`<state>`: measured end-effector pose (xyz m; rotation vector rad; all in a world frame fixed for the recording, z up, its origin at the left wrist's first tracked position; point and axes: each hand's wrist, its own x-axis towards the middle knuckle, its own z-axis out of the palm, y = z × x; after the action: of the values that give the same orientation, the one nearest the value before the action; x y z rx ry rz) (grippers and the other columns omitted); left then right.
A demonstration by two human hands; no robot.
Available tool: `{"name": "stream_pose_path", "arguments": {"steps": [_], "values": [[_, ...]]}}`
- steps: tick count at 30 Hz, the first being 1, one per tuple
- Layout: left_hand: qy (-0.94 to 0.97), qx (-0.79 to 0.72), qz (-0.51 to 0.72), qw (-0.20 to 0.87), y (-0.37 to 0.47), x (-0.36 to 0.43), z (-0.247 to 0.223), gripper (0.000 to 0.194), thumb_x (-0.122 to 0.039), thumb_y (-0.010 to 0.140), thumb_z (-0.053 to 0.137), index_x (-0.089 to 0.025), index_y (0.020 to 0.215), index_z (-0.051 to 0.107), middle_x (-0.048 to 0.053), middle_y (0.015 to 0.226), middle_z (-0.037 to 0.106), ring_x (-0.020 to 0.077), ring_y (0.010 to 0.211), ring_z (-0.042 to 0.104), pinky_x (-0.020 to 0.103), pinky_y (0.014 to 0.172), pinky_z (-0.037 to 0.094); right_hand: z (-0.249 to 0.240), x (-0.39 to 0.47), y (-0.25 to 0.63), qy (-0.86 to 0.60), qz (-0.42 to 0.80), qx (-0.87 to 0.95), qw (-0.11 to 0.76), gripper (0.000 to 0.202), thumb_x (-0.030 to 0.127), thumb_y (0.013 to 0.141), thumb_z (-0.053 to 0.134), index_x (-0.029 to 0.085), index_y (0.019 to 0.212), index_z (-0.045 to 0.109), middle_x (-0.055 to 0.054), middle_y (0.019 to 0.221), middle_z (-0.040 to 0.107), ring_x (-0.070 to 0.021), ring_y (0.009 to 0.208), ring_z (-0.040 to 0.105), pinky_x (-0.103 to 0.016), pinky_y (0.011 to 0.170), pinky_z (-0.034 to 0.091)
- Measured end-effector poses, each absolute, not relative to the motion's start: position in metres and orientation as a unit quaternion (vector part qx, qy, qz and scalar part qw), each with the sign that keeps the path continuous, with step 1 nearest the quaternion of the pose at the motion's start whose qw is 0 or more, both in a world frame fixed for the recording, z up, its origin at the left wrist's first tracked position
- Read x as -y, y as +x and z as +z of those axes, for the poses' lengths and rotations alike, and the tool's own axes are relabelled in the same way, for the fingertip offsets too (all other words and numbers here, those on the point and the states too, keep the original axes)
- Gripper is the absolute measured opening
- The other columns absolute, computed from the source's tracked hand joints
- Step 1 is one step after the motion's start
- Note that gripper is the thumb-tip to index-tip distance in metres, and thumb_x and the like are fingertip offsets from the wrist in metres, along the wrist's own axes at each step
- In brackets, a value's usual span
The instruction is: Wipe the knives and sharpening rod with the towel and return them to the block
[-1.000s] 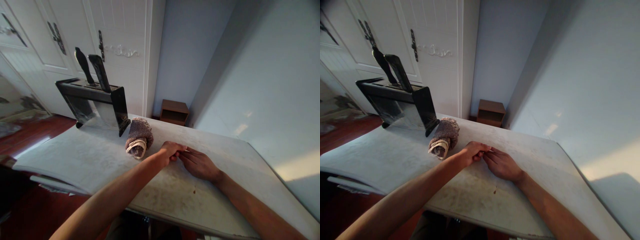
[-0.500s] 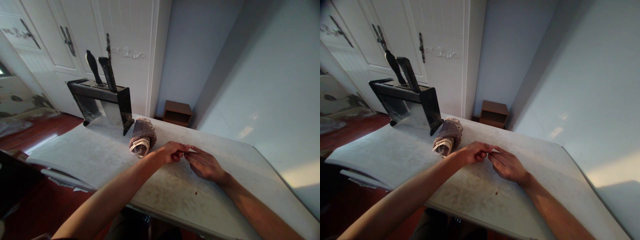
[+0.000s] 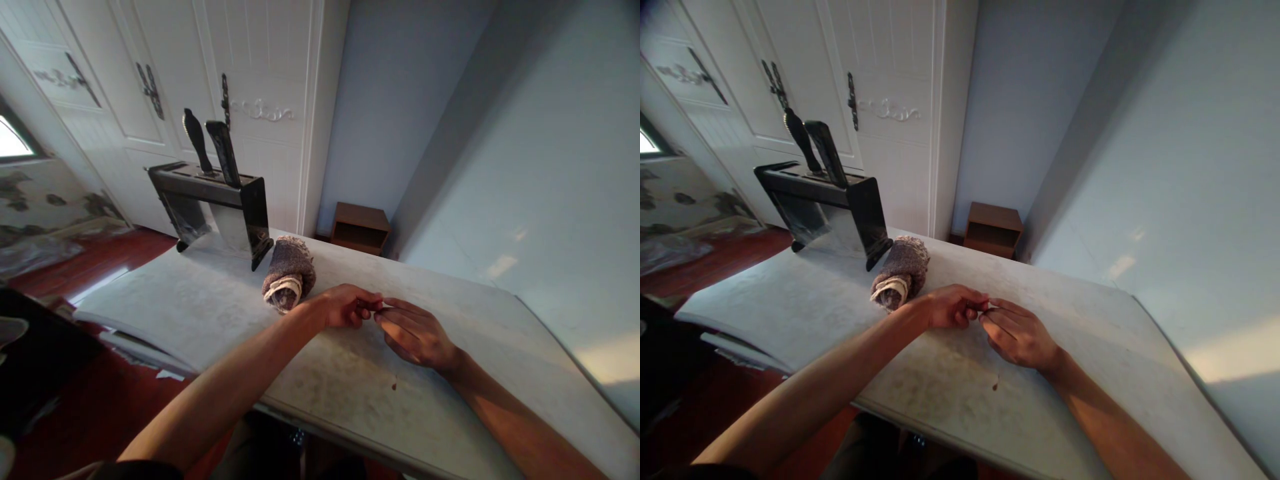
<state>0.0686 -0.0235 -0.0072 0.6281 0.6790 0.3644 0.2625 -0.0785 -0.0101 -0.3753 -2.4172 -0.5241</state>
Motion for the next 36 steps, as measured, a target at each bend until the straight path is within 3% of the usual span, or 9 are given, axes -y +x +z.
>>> {"name": "stream_pose_path", "arguments": {"steps": [5, 11, 18, 28, 36], "values": [[0.304, -0.324, 0.165, 0.88, 0.069, 0.024, -0.007, 0.016, -0.021, 0.077, 0.074, -0.009, 0.072, 0.065, -0.001, 0.064, 0.06, 0.0019, 0.044, 0.044, 0.011, 0.033, 0.022, -0.009, 0.08, 0.261, -0.134, -0.195, 0.919, 0.314, 0.023, 0.008, 0.087, 0.054, 0.013, 0.108, 0.061, -0.009, 0.089, 0.074, -0.0189, 0.086, 0.072, -0.035, 0.095, 0.057], [0.346, -0.317, 0.158, 0.869, 0.07, 0.022, -0.012, 0.02, -0.018, 0.063, 0.084, -0.009, 0.069, 0.067, 0.0, 0.063, 0.06, 0.0024, 0.046, 0.047, 0.011, 0.033, 0.021, -0.007, 0.081, 0.258, -0.117, -0.18, 0.92, 0.327, 0.024, 0.013, 0.091, 0.049, 0.014, 0.112, 0.06, -0.007, 0.088, 0.074, -0.0175, 0.085, 0.071, -0.035, 0.091, 0.057], [0.404, -0.303, 0.128, 0.853, 0.063, 0.024, -0.007, 0.028, -0.021, 0.053, 0.089, -0.01, 0.065, 0.066, -0.002, 0.055, 0.054, 0.0028, 0.043, 0.04, 0.014, 0.034, 0.012, -0.006, 0.086, 0.255, -0.094, -0.186, 0.926, 0.314, 0.023, 0.014, 0.093, 0.046, 0.014, 0.113, 0.059, -0.006, 0.083, 0.072, -0.0165, 0.081, 0.07, -0.034, 0.09, 0.058], [0.401, -0.273, 0.117, 0.867, 0.06, 0.019, -0.014, 0.022, -0.021, 0.061, 0.081, -0.01, 0.063, 0.062, -0.002, 0.051, 0.049, 0.0048, 0.042, 0.039, 0.016, 0.037, 0.014, -0.009, 0.084, 0.254, -0.092, -0.189, 0.932, 0.296, 0.021, 0.009, 0.09, 0.051, 0.01, 0.108, 0.062, -0.007, 0.084, 0.072, -0.0172, 0.084, 0.07, -0.034, 0.099, 0.055], [0.336, -0.269, 0.173, 0.886, 0.048, 0.04, -0.018, 0.017, -0.014, 0.064, 0.077, -0.01, 0.071, 0.061, -0.001, 0.061, 0.055, 0.0056, 0.046, 0.043, 0.017, 0.04, 0.019, -0.014, 0.085, 0.25, -0.071, -0.172, 0.938, 0.294, 0.025, 0.01, 0.093, 0.048, 0.013, 0.112, 0.062, -0.008, 0.093, 0.074, -0.018, 0.093, 0.071, -0.037, 0.104, 0.052]]}}
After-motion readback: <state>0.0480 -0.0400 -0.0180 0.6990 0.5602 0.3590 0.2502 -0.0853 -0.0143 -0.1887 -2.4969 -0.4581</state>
